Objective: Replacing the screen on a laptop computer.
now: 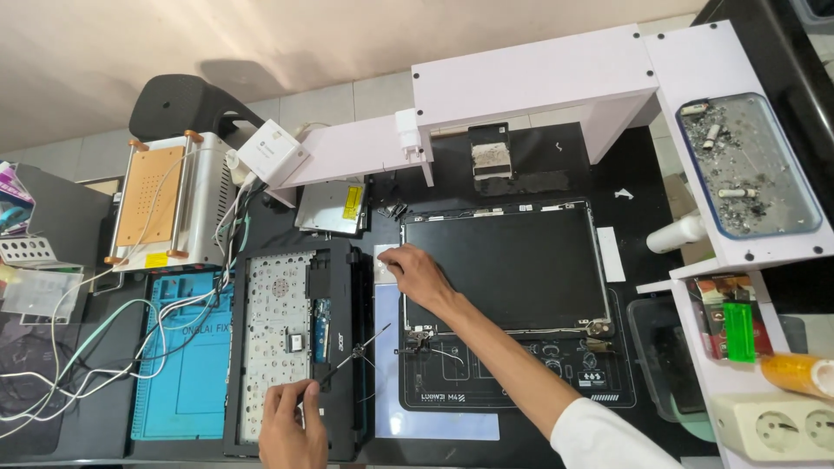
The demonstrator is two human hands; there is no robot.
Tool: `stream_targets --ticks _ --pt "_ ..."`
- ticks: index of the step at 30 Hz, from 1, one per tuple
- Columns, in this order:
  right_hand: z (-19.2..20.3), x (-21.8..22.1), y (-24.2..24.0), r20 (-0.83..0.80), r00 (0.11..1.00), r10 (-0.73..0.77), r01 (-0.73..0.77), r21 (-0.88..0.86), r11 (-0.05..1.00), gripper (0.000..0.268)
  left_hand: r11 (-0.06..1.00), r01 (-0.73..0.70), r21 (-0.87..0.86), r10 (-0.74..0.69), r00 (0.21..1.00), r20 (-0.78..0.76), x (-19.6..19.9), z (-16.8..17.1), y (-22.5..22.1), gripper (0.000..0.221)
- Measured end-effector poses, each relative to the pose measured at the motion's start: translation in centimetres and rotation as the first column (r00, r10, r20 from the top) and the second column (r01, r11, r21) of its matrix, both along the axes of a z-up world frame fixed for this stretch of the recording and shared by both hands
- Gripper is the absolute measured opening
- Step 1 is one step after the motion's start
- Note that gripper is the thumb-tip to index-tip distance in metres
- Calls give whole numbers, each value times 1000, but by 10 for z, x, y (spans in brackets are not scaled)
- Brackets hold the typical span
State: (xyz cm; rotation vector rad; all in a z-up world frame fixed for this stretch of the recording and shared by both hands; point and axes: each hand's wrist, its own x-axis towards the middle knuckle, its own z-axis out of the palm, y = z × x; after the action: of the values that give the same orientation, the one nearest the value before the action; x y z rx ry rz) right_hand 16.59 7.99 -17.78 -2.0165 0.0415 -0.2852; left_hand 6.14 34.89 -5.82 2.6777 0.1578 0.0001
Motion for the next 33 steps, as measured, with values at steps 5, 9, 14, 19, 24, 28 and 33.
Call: stream_targets --ticks 5,9,14,19,24,28,33 --pt "18 -13 -8 -34 999 11 -9 49 999 27 1000 -8 9 8 1000 -30 -1 12 -12 20" --pt "34 -48 -24 8 997 -81 80 106 991 34 999 43 -11 -43 999 -10 -1 10 -19 20" --pt "59 -149 -52 108 952 -285 287 -1 958 28 976 186 -115 -182 982 47 -3 14 -44 17" --pt "65 -241 -78 274 841 -467 531 -250 809 24 941 243 -236 -248 969 6 -9 29 -102 16" --pt "49 -293 -105 152 647 -747 761 -191 620 36 790 302 -533 -308 948 81 -27 28 -166 17" --pt "41 -308 -117 80 672 -736 739 -133 661 41 717 334 -612 -390 920 44 -43 26 -217 16" --pt "26 -314 -119 34 697 -717 716 -89 692 31 555 517 -651 -581 802 141 -61 20 -269 16"
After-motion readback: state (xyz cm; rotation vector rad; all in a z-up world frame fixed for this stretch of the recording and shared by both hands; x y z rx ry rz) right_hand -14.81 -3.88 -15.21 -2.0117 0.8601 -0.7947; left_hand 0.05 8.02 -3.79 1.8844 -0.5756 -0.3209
